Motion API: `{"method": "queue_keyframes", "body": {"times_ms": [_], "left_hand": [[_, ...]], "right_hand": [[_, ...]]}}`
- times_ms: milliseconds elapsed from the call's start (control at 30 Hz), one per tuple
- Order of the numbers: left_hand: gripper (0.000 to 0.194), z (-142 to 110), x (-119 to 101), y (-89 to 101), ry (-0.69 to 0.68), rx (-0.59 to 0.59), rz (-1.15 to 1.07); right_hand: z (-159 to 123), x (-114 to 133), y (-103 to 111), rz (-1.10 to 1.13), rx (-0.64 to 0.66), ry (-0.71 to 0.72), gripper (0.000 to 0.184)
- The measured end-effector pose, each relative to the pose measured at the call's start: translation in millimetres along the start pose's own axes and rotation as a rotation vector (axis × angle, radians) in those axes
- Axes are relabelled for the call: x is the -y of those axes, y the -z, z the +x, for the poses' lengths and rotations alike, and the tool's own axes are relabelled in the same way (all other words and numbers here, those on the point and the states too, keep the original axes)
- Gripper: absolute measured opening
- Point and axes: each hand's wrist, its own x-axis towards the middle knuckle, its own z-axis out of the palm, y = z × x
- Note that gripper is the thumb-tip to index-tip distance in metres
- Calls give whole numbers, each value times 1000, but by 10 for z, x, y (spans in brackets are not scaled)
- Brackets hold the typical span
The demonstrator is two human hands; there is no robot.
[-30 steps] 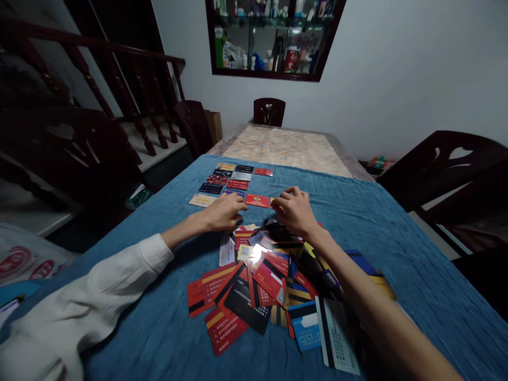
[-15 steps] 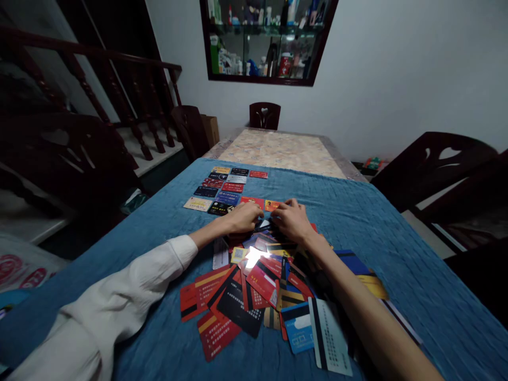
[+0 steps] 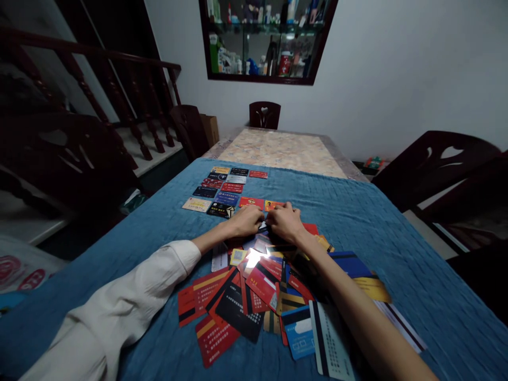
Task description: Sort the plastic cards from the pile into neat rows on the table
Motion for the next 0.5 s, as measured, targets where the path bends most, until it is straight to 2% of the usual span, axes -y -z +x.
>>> {"method": "queue_keyframes", "body": {"times_ms": [300,500], "left_hand": [[25,71,-14,-40,113,10,-127],[25,101,-3,-84,91,12,-147]], "right_hand": [[-5,-51,-65,56,-25,5,22],[-75,-51,-16,30,3,77,24]]}}
